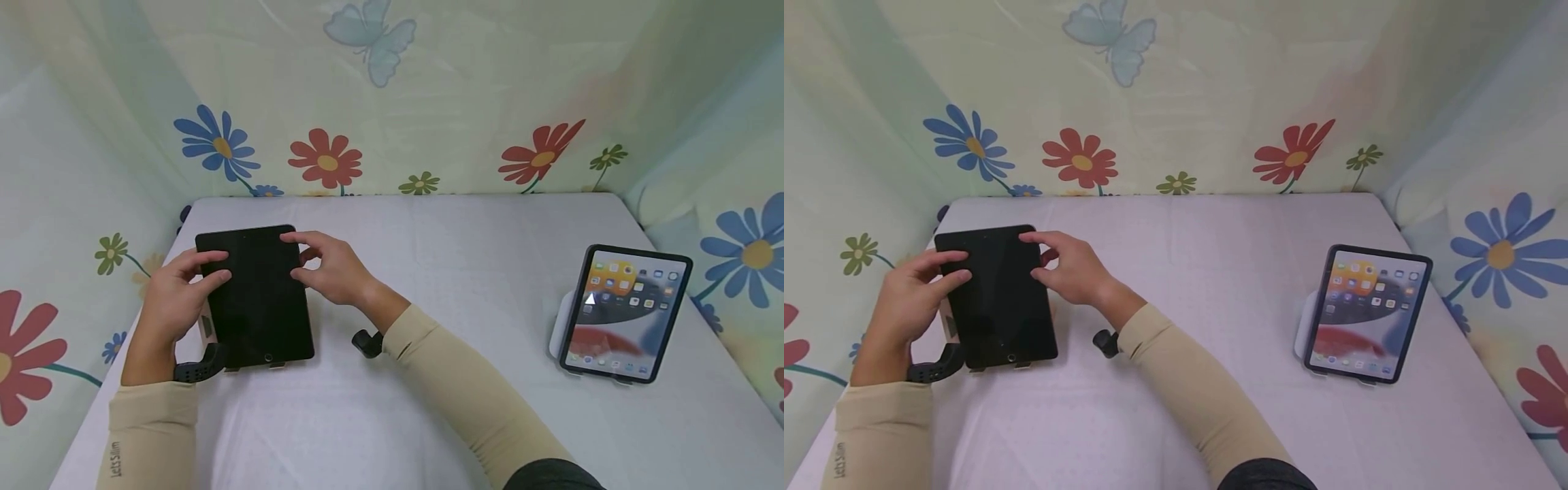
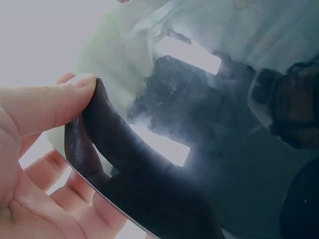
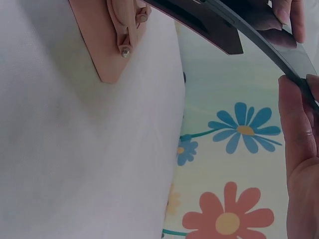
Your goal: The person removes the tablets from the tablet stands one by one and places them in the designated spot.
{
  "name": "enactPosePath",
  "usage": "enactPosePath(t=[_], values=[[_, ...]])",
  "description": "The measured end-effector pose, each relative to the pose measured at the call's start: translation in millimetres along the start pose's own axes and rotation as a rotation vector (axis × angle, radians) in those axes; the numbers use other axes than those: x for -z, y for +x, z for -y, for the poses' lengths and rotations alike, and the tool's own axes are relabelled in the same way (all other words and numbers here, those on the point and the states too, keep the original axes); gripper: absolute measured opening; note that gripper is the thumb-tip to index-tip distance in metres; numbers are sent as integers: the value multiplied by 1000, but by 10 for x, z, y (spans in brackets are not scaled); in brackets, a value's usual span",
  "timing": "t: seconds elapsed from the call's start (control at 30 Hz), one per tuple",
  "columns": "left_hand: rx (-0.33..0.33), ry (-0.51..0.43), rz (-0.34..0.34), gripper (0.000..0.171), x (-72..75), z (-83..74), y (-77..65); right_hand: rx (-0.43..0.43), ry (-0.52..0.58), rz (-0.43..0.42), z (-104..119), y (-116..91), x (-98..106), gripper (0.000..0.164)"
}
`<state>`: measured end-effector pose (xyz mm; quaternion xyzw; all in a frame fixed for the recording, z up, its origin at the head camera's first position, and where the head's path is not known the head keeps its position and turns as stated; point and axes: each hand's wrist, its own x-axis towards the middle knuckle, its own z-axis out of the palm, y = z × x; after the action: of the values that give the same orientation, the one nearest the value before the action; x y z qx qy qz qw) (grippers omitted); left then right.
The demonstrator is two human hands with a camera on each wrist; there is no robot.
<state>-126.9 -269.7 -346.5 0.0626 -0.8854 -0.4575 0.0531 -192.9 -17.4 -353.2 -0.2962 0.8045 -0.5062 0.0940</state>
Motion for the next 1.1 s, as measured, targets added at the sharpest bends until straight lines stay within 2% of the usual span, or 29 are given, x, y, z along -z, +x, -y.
enactPosePath(t=[0.17, 0.53, 0.8, 1.1], values=[[7, -22, 34, 44, -43, -75, 1, -19, 30, -10, -26, -51, 77, 55], [-94, 22, 66, 39, -192, -161, 53, -46, 83, -25, -80, -158, 276, 54], [-115, 32, 116, 40, -302, -245, 60, -49, 106, -55, -147, -272, 384, 53], [-176, 35, 175, 37, -434, -292, 100, -81, 134, -78, -236, -409, 490, 53]])
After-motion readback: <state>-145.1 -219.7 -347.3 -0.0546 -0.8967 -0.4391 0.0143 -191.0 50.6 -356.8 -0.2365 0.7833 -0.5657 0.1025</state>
